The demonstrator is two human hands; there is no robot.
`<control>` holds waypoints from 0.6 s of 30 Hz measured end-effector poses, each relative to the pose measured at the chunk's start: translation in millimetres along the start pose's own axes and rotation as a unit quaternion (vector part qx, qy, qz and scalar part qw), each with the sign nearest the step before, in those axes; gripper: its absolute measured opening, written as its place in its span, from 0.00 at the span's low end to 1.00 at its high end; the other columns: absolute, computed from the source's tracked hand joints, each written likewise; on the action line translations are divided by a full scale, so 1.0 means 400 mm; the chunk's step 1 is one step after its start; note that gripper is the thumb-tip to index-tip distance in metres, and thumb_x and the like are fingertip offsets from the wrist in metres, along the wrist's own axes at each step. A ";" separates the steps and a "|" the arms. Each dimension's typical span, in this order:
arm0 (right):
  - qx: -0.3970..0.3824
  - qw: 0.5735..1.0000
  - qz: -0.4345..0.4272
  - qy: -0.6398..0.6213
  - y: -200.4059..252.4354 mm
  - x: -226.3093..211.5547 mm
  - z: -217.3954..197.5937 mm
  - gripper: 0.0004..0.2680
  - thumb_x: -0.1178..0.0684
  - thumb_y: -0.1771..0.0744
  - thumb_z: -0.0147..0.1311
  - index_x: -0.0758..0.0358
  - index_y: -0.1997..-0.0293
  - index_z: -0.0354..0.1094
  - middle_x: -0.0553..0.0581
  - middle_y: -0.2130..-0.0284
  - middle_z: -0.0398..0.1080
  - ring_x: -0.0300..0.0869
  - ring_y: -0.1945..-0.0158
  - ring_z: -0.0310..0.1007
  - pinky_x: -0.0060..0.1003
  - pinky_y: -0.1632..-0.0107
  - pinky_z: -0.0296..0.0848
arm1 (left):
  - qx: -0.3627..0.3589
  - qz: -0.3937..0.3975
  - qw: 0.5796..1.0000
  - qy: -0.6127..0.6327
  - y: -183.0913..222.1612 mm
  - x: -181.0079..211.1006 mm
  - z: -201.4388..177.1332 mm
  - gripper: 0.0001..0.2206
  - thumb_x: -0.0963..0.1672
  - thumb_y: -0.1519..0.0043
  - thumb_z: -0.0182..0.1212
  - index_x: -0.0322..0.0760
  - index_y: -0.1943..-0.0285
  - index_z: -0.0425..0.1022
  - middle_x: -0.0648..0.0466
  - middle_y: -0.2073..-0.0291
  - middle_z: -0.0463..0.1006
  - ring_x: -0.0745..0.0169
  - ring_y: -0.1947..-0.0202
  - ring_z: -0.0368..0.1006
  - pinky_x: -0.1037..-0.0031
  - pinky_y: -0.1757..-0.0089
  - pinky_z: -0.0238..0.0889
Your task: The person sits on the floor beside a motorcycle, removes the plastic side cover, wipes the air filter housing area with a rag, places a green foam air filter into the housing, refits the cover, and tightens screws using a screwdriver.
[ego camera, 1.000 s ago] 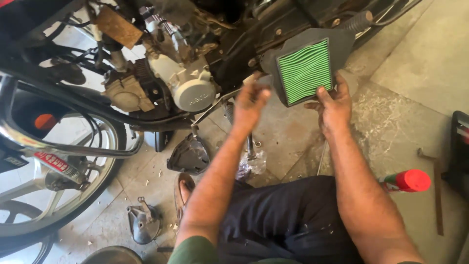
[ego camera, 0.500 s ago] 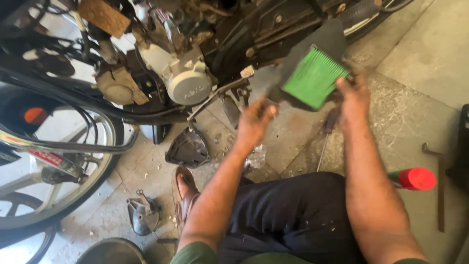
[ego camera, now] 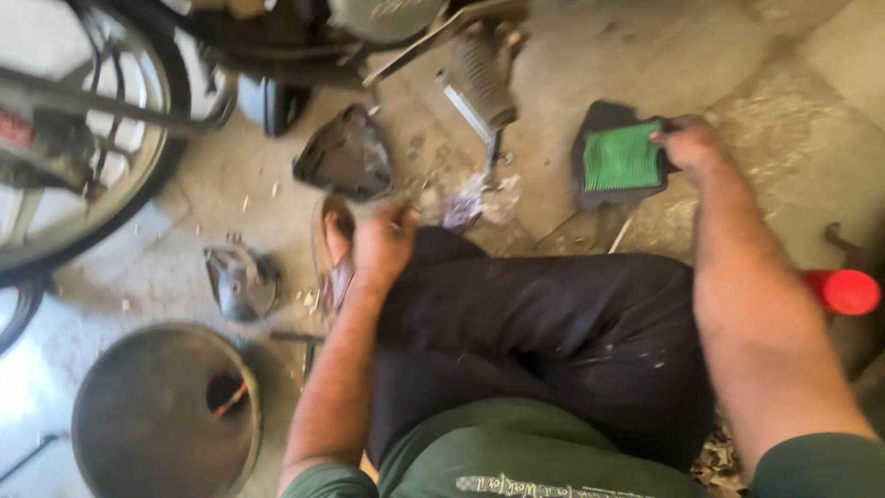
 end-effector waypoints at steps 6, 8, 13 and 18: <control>-0.067 0.976 0.023 0.207 -0.010 0.009 0.052 0.14 0.53 0.27 0.55 0.67 0.34 0.66 0.67 0.51 0.74 0.55 0.52 0.71 0.53 0.53 0.72 | 0.210 0.013 0.977 -0.017 0.230 -0.096 -0.428 0.08 0.42 0.32 0.62 0.34 0.46 0.78 0.45 0.60 0.81 0.48 0.64 0.79 0.62 0.60 0.72; -0.116 0.984 0.050 0.128 -0.043 0.059 0.105 0.16 0.54 0.29 0.54 0.64 0.32 0.63 0.63 0.50 0.73 0.53 0.52 0.73 0.52 0.53 0.74 | 0.214 -0.043 0.975 -0.041 0.364 -0.225 -0.449 0.08 0.42 0.32 0.62 0.33 0.47 0.78 0.44 0.63 0.80 0.48 0.66 0.78 0.62 0.62 0.71; -0.165 0.971 0.089 0.150 -0.005 0.074 0.100 0.20 0.51 0.30 0.54 0.61 0.28 0.58 0.60 0.44 0.71 0.51 0.48 0.75 0.53 0.51 0.74 | 0.119 -0.191 0.971 -0.076 0.682 -0.500 -0.282 0.10 0.43 0.37 0.64 0.36 0.49 0.80 0.43 0.66 0.81 0.47 0.68 0.78 0.61 0.63 0.70; -0.213 0.951 0.006 0.224 -0.024 -0.014 0.262 0.22 0.48 0.30 0.56 0.63 0.27 0.58 0.64 0.43 0.70 0.54 0.46 0.73 0.55 0.48 0.73 | 0.091 -0.254 0.963 -0.004 0.894 -0.605 -0.194 0.11 0.42 0.38 0.60 0.38 0.49 0.80 0.43 0.57 0.82 0.47 0.60 0.81 0.62 0.58 0.74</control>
Point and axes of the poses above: each hand's wrist, its own y-axis away from the middle knuckle, its own z-axis out of the palm, x = y × z, the point moved 10 cm from there along -y, towards the middle knuckle
